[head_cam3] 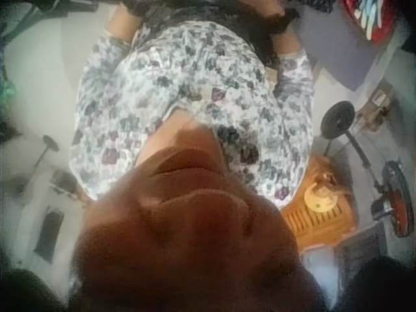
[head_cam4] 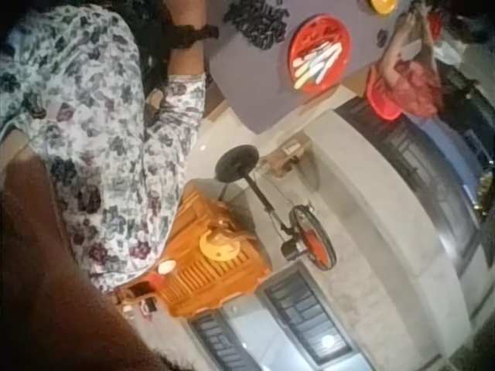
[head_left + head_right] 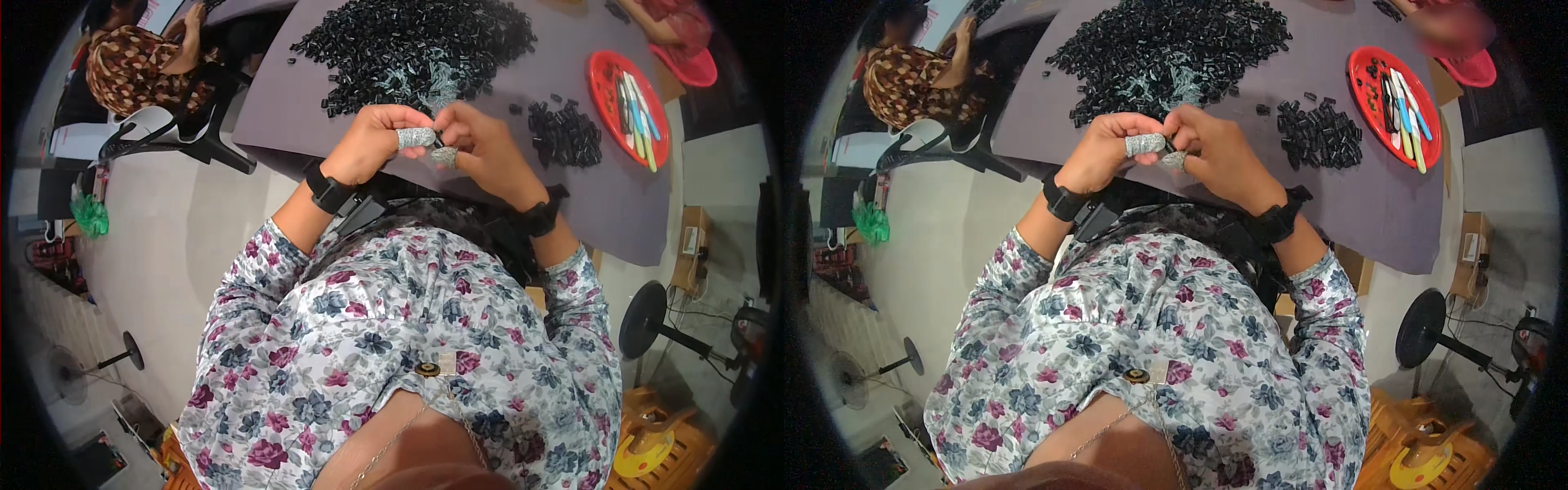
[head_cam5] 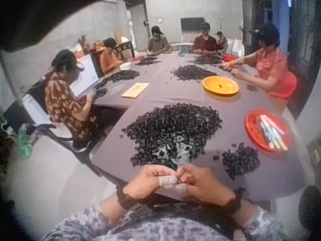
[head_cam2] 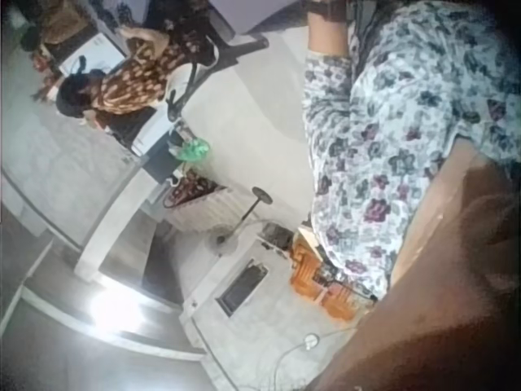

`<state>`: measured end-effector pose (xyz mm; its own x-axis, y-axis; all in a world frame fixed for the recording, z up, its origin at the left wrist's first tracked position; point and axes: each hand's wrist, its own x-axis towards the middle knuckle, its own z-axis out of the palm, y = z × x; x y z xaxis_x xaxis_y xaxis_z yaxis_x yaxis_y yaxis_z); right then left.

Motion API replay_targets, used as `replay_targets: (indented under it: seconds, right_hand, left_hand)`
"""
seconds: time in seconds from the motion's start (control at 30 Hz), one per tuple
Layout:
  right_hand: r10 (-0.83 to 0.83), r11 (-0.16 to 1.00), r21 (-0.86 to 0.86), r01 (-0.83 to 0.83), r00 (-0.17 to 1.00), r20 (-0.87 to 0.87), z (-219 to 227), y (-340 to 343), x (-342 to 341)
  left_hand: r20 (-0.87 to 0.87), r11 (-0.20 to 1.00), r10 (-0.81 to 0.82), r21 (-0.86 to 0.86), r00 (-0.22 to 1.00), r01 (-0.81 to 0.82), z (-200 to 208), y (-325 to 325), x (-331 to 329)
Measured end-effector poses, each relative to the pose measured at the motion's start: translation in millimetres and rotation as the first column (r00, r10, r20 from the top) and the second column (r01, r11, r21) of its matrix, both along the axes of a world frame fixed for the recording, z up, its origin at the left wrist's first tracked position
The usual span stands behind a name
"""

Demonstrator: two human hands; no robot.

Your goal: Sorting and inspecting small black plastic components on a workbench in a manufacturing environment.

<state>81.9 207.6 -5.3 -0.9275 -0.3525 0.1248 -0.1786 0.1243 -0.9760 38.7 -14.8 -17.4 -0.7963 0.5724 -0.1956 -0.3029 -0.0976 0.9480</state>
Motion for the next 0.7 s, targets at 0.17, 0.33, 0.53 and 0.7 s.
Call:
replay_targets:
  seconds: [0.17,0.33,0.53,0.7]
  right_hand:
    - [-0.029,0.995,0.096,0.039,0.994,-0.103,-0.2,-2.5,3.2]
    - [-0.002,0.971,0.234,0.053,0.978,-0.211,0.7,-0.2,3.4]
    - [-0.036,0.925,0.331,0.185,0.912,-0.409,-3.3,-5.0,6.8]
    - [0.106,0.769,0.589,0.249,0.858,-0.502,3.1,-8.2,18.6]
  left_hand:
    - [-0.005,0.997,0.000,0.078,1.000,0.000,-0.4,2.2,-1.8]
    - [-0.003,0.998,-0.044,0.048,0.999,0.044,0.0,4.8,-1.0]
    - [-0.066,0.996,-0.087,-0.026,0.994,0.086,-0.4,8.2,0.8]
    - [-0.117,0.985,-0.162,-0.087,0.980,0.152,-5.6,3.5,3.8]
